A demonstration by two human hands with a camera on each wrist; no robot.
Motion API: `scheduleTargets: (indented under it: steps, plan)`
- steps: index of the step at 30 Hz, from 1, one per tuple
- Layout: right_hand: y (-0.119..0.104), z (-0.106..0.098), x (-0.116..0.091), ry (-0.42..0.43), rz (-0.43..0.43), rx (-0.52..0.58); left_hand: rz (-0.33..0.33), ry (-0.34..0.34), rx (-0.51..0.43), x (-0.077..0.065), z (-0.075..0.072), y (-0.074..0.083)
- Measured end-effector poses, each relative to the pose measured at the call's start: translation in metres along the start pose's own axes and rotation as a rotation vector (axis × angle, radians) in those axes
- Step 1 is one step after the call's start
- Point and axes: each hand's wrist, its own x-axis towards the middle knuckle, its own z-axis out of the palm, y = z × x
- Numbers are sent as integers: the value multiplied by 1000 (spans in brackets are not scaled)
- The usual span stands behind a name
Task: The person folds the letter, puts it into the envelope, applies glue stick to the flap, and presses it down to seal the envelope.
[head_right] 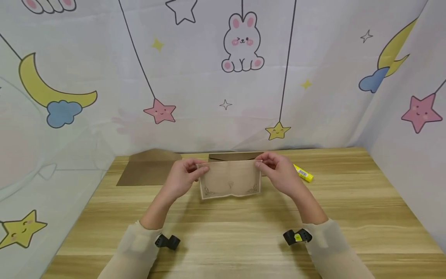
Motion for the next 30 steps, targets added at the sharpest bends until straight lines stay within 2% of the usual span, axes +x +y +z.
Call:
scheduleTargets:
  steps: [5,10,17,20,25,28,30]
  plan:
    - [3,1,1,25,-12,-31,5,26,-15,1,0,0]
    - [5,2,2,20,9,-5,4,25,-30,2,0,-4]
    - [6,4,3,-14,60,75,-68,10,-64,0,-3,-6]
    - [5,5,3,-30,69,125,-106,-39,-136,1,-3,-6]
    - [5,9,2,-22,88,161,-177,-180,-278,0,-4,-5]
    - [6,11,2,-20,90,162,-202,-246,-308,-1,-5,-5]
    - [7,11,1,-36,85,168,-205,-286,-294,-1,-5,-5]
